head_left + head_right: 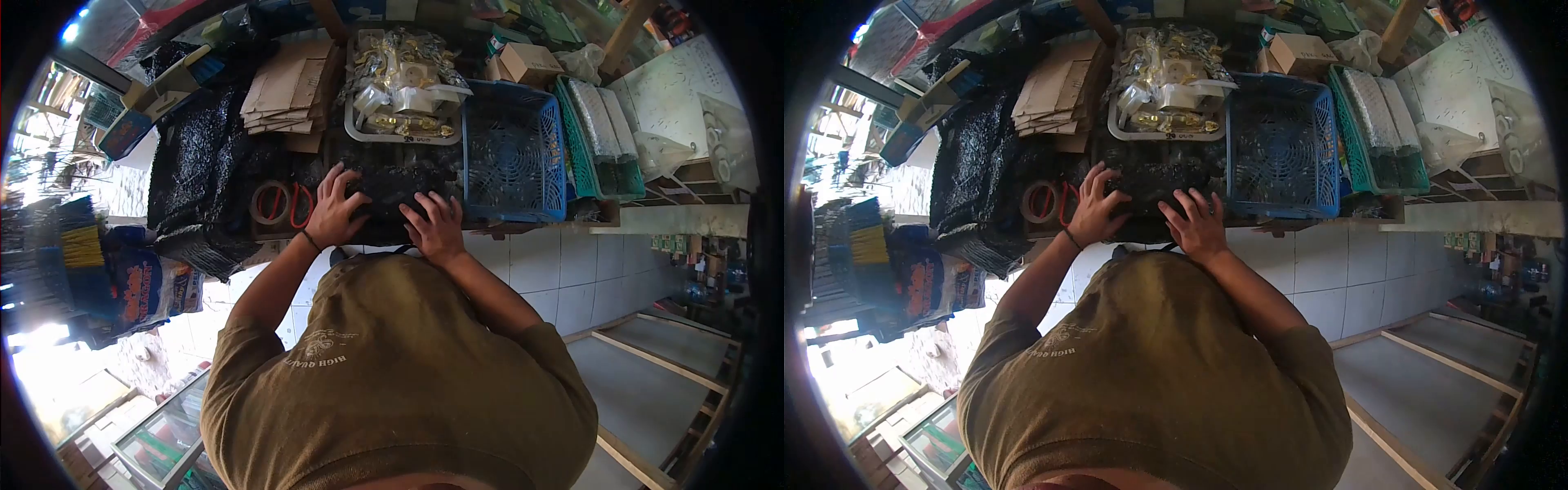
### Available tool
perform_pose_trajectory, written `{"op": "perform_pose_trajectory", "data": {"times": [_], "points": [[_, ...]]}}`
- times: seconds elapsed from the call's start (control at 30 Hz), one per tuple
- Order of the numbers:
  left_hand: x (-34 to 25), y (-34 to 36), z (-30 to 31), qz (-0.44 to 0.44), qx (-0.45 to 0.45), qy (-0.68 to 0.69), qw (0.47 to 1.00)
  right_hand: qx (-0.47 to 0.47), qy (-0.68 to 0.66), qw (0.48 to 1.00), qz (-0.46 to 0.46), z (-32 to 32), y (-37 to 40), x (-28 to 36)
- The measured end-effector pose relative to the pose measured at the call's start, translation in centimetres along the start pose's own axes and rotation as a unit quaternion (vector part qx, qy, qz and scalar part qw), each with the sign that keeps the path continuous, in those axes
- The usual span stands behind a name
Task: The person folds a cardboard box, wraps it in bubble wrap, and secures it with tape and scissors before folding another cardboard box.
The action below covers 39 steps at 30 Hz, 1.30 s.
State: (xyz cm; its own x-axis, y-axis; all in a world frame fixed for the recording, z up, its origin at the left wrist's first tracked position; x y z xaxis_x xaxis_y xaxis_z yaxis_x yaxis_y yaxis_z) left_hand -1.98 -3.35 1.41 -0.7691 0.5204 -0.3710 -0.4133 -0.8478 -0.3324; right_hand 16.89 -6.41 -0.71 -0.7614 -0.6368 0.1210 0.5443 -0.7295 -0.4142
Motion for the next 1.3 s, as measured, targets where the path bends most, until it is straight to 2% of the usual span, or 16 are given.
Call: {"op": "perform_pose_trajectory", "data": {"times": [0.03,0.1,0.17,0.23,0.3,0.37,0.43,0.5,0.57,0.83,0.97,1.07,1.17,1.3], "points": [[0.2,-0.7,0.2,0.001,-0.002,-0.001,1.0,0.0,0.0,1.0,0.002,0.3,-0.4,-0.1],[0.7,-1.9,-0.5,0.002,0.108,0.064,0.992,0.045,-0.039,0.998,-0.006,0.3,-1.4,-0.4],[0.4,-2.9,-0.1,-0.002,0.114,0.044,0.993,0.065,-0.054,0.996,-0.004,0.7,-2.8,-0.7],[0.7,-3.4,-1.0,0.024,0.189,-0.003,0.982,0.084,-0.067,0.994,-0.005,1.3,-4.3,-1.0],[0.8,-3.8,-0.9,0.016,0.175,-0.002,0.984,0.09,-0.076,0.991,-0.055,2.0,-5.6,-1.7],[0.7,-3.8,-1.0,0.008,0.163,-0.002,0.987,0.103,-0.068,0.99,-0.065,1.5,-6.1,-2.6],[0.5,-3.9,-0.4,0.009,0.1,0.0,0.995,0.182,-0.069,0.977,-0.088,0.7,-6.6,-3.3],[0.5,-4.1,-0.3,0.013,0.085,-0.012,0.996,0.205,-0.06,0.973,-0.085,0.5,-6.9,-3.6],[0.6,-3.9,-0.4,0.021,0.074,-0.021,0.997,0.174,-0.024,0.983,-0.058,0.4,-7.0,-3.7],[1.4,-3.0,-2.2,0.002,-0.027,-0.103,0.994,0.091,0.015,0.995,-0.04,0.2,-6.1,-3.2],[1.0,-1.8,-2.6,-0.003,-0.006,-0.124,0.992,0.041,0.03,0.998,-0.026,-0.3,-4.4,-2.6],[0.3,-0.8,-1.9,0.008,0.019,-0.078,0.997,0.004,0.022,1.0,-0.004,-0.3,-2.9,-1.8],[0.2,0.7,-2.1,-0.018,0.012,-0.05,0.999,-0.033,-0.014,0.999,-0.006,0.1,-1.7,-1.1],[0.5,2.1,-2.6,-0.055,0.015,-0.09,0.994,-0.053,-0.017,0.998,0.016,0.1,-0.9,-0.3]]}}
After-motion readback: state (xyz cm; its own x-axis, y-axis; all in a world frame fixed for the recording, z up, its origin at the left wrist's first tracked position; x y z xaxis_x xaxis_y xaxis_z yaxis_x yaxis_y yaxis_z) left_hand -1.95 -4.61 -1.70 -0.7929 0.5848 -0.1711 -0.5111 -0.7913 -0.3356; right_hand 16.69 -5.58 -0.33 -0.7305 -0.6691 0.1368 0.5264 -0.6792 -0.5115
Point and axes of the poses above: each hand's wrist, its own y-axis away from the middle knuckle, its own z-axis out of the back of the hand, x = y × z, the point moved 6 cm from there along -y, towards the middle knuckle, and after that the axes turned 5 degrees about z, right-handed, at the moved point
